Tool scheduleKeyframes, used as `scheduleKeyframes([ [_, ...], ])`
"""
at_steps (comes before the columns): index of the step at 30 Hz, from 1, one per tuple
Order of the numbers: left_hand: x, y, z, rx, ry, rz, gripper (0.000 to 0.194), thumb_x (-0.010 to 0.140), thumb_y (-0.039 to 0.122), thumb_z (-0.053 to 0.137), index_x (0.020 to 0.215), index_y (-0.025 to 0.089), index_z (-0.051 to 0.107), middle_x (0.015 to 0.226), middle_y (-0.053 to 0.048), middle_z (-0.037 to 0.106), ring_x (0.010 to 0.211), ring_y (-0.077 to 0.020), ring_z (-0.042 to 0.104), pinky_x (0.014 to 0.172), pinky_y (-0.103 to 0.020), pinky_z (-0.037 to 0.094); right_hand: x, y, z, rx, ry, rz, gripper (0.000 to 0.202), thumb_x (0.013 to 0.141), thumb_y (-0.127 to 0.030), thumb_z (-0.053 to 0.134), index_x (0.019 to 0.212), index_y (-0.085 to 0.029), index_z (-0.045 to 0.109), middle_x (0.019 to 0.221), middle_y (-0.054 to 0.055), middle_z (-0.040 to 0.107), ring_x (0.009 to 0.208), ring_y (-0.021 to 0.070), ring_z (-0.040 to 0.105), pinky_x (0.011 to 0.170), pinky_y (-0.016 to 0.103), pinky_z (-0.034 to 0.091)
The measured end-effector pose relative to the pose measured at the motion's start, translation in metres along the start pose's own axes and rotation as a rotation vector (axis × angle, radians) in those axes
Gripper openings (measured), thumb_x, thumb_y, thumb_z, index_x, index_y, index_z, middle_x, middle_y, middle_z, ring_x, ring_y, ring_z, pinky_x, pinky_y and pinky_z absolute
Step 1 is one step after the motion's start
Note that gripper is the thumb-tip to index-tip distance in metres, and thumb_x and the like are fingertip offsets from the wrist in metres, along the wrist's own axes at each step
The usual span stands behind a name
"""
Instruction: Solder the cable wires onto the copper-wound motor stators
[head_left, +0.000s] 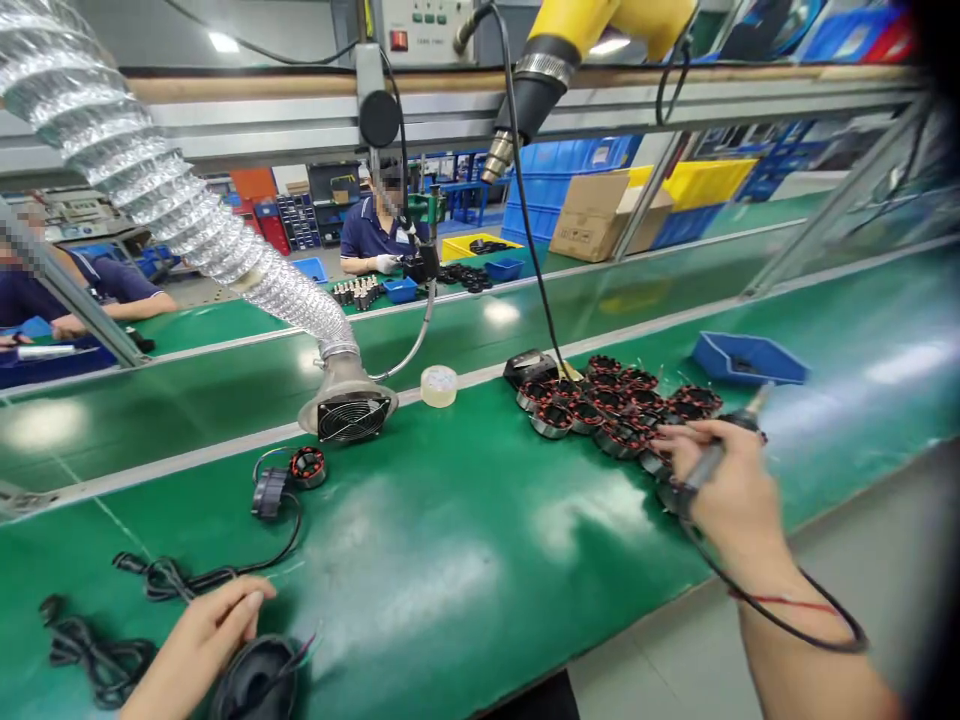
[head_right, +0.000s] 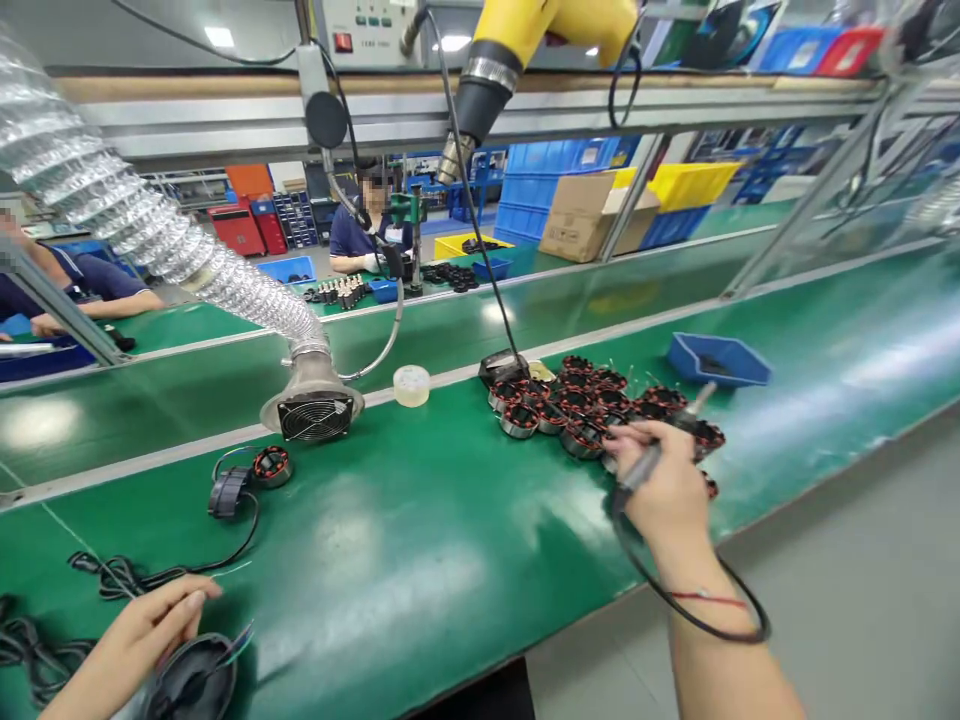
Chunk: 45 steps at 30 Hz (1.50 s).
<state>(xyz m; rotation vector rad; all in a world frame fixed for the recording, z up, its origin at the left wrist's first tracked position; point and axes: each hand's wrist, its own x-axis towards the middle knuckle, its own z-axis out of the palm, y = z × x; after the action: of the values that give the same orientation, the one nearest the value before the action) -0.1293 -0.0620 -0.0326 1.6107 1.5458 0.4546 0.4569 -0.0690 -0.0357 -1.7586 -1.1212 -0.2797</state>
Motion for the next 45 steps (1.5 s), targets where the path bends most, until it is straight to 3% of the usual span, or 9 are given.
scheduleKeyframes([
  [6,0.02,0.048,0.027,-0.055,-0.105,-0.023,0.057,0.079,0.069,0.049,0.082,0.014,0.064,0.057,0.003,0.048,0.048,-0.0085,0.033,0.049,-0.023,0.023,0.022,0.003,0.079,-0.168,-0.374,-0.317,0.024,0.078,-0.02,0.055,0.099,-0.013,0.062,0.087,0.015,0.07,0.082,0.0298,0.067,0.075,0.042,0.049],
  [11,0.029,0.07,0.062,-0.259,-0.332,-0.105,0.058,0.07,0.071,0.059,0.076,0.013,0.056,0.06,0.0,0.056,0.045,-0.0083,0.045,0.048,-0.022,0.032,-0.004,-0.02,0.096,-0.214,-0.473,-0.468,0.02,0.085,-0.018,0.048,0.097,-0.012,0.063,0.077,0.014,0.067,0.078,0.0302,0.061,0.076,0.043,0.042],
  [15,0.043,0.077,0.08,-0.451,-0.41,-0.112,0.054,0.064,0.066,0.067,0.074,0.015,0.051,0.066,-0.004,0.061,0.053,-0.0128,0.058,0.053,-0.026,0.043,-0.056,-0.07,0.094,-0.088,-0.615,-0.653,0.018,0.087,-0.018,0.053,0.101,-0.017,0.063,0.088,0.01,0.07,0.083,0.0251,0.062,0.081,0.037,0.042],
  [20,0.062,0.08,0.073,-0.502,-0.227,-0.122,0.037,0.073,0.048,0.065,0.085,0.015,0.053,0.062,0.007,0.047,0.043,-0.0022,0.03,0.044,-0.019,0.017,-0.122,-0.157,0.097,0.11,-0.776,-0.871,0.018,0.09,-0.012,0.052,0.103,-0.02,0.062,0.091,0.006,0.07,0.084,0.0217,0.06,0.081,0.035,0.042],
  [24,0.059,0.079,0.064,-0.505,-0.294,-0.15,0.035,0.077,0.047,0.06,0.082,0.012,0.06,0.066,0.002,0.056,0.042,-0.0026,0.027,0.043,-0.023,0.013,-0.146,-0.199,0.096,0.272,-0.826,-1.007,0.018,0.091,-0.011,0.051,0.103,-0.019,0.061,0.085,0.006,0.068,0.079,0.0216,0.059,0.073,0.034,0.045],
  [27,0.053,0.077,0.059,-0.51,-0.368,-0.156,0.027,0.072,0.038,0.065,0.07,0.011,0.06,0.063,0.001,0.057,0.043,-0.0027,0.028,0.044,-0.023,0.014,-0.151,-0.204,0.096,0.342,-0.852,-0.987,0.02,0.091,-0.012,0.051,0.109,-0.02,0.057,0.093,0.009,0.07,0.085,0.0242,0.061,0.074,0.037,0.049],
  [32,0.055,0.07,0.052,-0.545,-0.393,-0.138,0.023,0.069,0.035,0.066,0.072,0.013,0.059,0.064,0.002,0.057,0.044,-0.0033,0.029,0.045,-0.023,0.014,-0.159,-0.195,0.105,0.428,-0.819,-0.75,0.04,0.089,-0.022,0.06,0.125,-0.017,0.044,0.134,0.021,0.057,0.119,0.0334,0.058,0.091,0.052,0.053],
  [40,0.071,0.085,0.06,-0.526,-0.379,-0.082,0.042,0.069,0.053,0.067,0.075,0.012,0.061,0.068,0.0,0.056,0.054,-0.0063,0.038,0.048,-0.023,0.019,-0.171,-0.186,0.117,0.517,-0.888,-0.641,0.051,0.086,-0.024,0.066,0.13,-0.021,0.041,0.129,0.017,0.061,0.114,0.031,0.064,0.09,0.053,0.058],
  [45,0.06,0.089,0.047,-0.397,-0.343,-0.087,0.041,0.078,0.054,0.065,0.08,0.014,0.059,0.067,0.003,0.051,0.057,-0.0072,0.037,0.051,-0.021,0.025,-0.169,-0.182,0.117,0.532,-0.862,-0.584,0.052,0.085,-0.025,0.068,0.13,-0.022,0.042,0.13,0.017,0.061,0.116,0.0313,0.063,0.092,0.053,0.057],
])
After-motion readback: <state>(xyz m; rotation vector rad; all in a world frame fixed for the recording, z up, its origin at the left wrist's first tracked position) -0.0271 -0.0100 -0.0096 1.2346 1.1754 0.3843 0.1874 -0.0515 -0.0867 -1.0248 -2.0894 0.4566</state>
